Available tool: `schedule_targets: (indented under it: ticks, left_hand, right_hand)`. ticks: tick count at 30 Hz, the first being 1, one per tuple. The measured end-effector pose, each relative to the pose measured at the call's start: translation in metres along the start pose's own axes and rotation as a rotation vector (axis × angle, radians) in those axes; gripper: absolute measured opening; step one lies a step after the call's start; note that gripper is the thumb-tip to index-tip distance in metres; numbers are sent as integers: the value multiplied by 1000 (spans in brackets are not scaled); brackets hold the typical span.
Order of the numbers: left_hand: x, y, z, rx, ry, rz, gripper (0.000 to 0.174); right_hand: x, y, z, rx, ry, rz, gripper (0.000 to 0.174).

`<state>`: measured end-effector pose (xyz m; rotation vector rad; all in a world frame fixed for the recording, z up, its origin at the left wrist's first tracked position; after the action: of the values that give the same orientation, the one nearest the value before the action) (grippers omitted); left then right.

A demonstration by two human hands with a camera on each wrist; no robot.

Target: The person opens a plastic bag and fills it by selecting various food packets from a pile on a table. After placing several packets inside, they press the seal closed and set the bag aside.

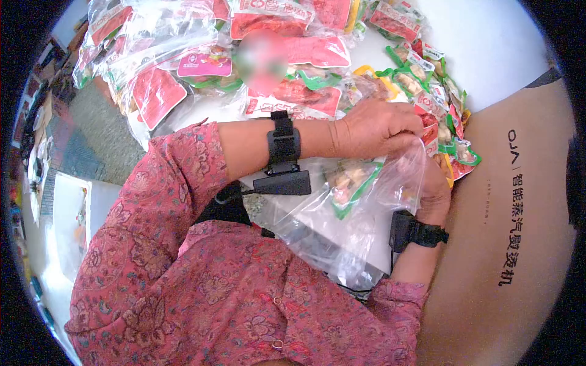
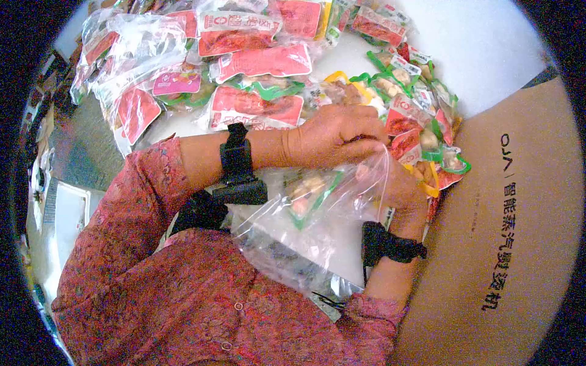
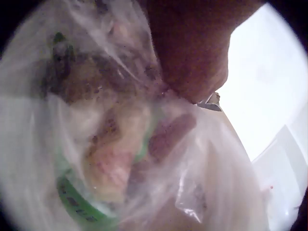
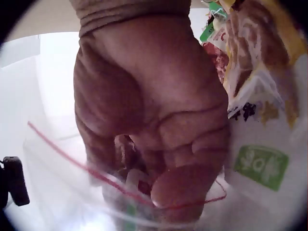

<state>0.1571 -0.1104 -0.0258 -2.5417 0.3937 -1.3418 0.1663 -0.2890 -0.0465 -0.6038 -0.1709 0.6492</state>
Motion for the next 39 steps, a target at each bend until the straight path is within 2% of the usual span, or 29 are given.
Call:
schedule_targets:
  ticks: [1, 3, 4, 5, 6, 7, 8, 12, 13, 14, 18, 19, 20, 21, 22, 23, 24, 26, 27, 29, 30, 32, 33, 34, 35, 38, 39]
  left_hand:
    - [1, -1, 1, 7, -17, -24, 12]
    - [2, -2, 2, 20, -43, -42, 11]
    - [2, -3, 2, 9, -3, -59, 12]
    - [3, -4, 2, -3, 37, -75, 14]
    - [3, -3, 2, -1, 30, -69, 14]
    - [4, -2, 3, -28, 33, -81, 14]
    - [3, -2, 3, -57, 36, -94, 15]
    - [4, -1, 2, -89, 47, -101, 14]
    - [4, -1, 3, -121, 1, -95, 14]
    - [4, -1, 3, -151, -46, -89, 14]
    - [10, -1, 13, -281, -175, -139, 15]
    - [12, 0, 19, -287, -67, -213, 15]
    - [13, -1, 22, -292, 43, -286, 15]
    - [13, -2, 19, -292, 46, -286, 15]
    - [12, -3, 18, -357, -44, -235, 15]
    - [12, -4, 17, -422, -136, -183, 15]
    - [11, -3, 17, -422, -134, -184, 15]
    - [10, 2, 19, -710, -286, -75, 13]
    - [8, 4, 18, -713, -284, -77, 13]
    - [6, 11, 13, -595, -170, 60, 14]
    - [4, 12, 8, -598, -163, 62, 14]
    - [-2, 13, -3, -159, -100, 261, 14]
    - [-3, 14, -7, -156, -81, 259, 14]
    - [-7, 19, -7, -52, -52, 394, 13]
    - [-10, 23, -6, 57, -28, 523, 14]
    - [-14, 26, -3, -28, -50, 505, 15]
    - [-13, 27, -1, -24, -43, 495, 15]
  right_hand:
    - [2, 4, 15, 10, 1, 5, 35]
    - [4, 9, 45, -204, 150, 12, 36]
    - [-2, 5, 26, -285, 159, -6, 34]
    - [-11, -7, -15, -275, 157, -2, 34]
    - [-21, -25, -67, 108, 215, -277, 33]
    - [-29, -33, -96, 493, 271, -548, 32]
    - [-32, -29, -96, 499, 275, -547, 32]
    - [-42, -19, -49, -521, 109, -325, 28]
    - [-42, -18, -38, -772, 57, -257, 27]
    - [-42, -18, -30, -770, 57, -254, 27]
    - [-36, -11, -5, 517, 203, 44, 30]
    - [-38, -14, -27, 516, 200, 46, 30]
    - [-41, -20, -67, 218, 145, -5, 24]
    - [-39, -19, -71, -80, 88, -57, 21]
    - [-37, -19, -75, -189, 83, -87, 21]
    - [-37, -21, -78, -197, 87, -91, 21]
    - [-34, -20, -72, -190, 92, -91, 21]
    - [-29, -24, -59, -141, 106, -79, 21]
    - [-27, -26, -52, -113, 112, -66, 21]
    - [-22, -30, -45, -127, 112, -40, 21]
    - [-17, -33, -43, -154, 111, -23, 21]
    - [-9, -33, -33, -198, 150, 34, 21]
    - [-4, -30, -22, -213, 181, 69, 21]
    - [-2, -24, 10, -173, 404, 163, 21]
    - [0, -20, 22, -192, 395, 155, 21]
    - [4, -16, 38, -165, 394, 199, 19]
    - [6, -15, 36, -152, 387, 135, 19]
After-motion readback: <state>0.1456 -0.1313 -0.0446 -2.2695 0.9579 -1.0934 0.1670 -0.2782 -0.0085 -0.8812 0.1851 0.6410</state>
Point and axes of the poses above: each hand's wrist, its own x-axis towards the middle knuckle, its own y-axis out of the palm, z = x × y, the point moved 2 cm from there along x, towards the middle knuckle, and after that the axes turned 10 degrees about -x, right-handed, at the moved point
